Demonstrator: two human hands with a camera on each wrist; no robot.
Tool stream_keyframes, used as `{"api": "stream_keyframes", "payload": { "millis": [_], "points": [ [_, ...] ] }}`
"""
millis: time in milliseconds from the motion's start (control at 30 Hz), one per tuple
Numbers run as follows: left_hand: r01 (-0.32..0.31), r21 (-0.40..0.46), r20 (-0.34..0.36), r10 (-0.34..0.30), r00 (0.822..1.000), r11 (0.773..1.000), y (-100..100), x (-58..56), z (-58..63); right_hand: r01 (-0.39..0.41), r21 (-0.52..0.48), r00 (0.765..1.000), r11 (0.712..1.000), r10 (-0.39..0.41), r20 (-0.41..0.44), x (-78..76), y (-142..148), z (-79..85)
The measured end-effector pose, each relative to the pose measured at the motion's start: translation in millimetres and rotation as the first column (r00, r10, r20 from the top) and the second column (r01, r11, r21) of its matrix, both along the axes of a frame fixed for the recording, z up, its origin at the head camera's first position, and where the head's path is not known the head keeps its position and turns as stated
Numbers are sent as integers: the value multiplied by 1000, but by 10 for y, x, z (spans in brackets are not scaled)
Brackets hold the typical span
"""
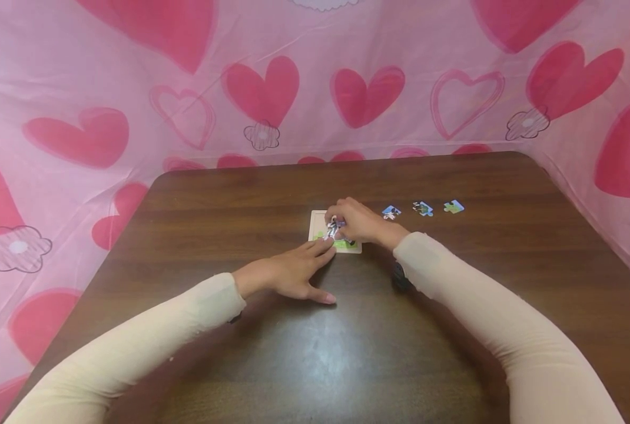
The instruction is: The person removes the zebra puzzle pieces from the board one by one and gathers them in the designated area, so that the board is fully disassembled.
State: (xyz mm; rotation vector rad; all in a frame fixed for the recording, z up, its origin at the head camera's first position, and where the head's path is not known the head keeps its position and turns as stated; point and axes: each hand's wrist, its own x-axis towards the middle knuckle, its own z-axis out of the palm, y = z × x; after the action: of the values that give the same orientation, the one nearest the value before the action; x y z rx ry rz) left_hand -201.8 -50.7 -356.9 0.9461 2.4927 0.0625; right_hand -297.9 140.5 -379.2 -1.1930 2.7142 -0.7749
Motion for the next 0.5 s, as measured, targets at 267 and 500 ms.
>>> {"api": "stream_keyframes", "payload": {
  "millis": [267,500],
  "points": [
    [5,-5,-3,-5,1000,1000,0,-1,3,4,24,1000,1000,-5,29,11,10,23],
    [6,-9,-9,-6,1000,1000,-3,-7,-7,11,42,1000,999,-11,3,25,3,37]
  ]
}}
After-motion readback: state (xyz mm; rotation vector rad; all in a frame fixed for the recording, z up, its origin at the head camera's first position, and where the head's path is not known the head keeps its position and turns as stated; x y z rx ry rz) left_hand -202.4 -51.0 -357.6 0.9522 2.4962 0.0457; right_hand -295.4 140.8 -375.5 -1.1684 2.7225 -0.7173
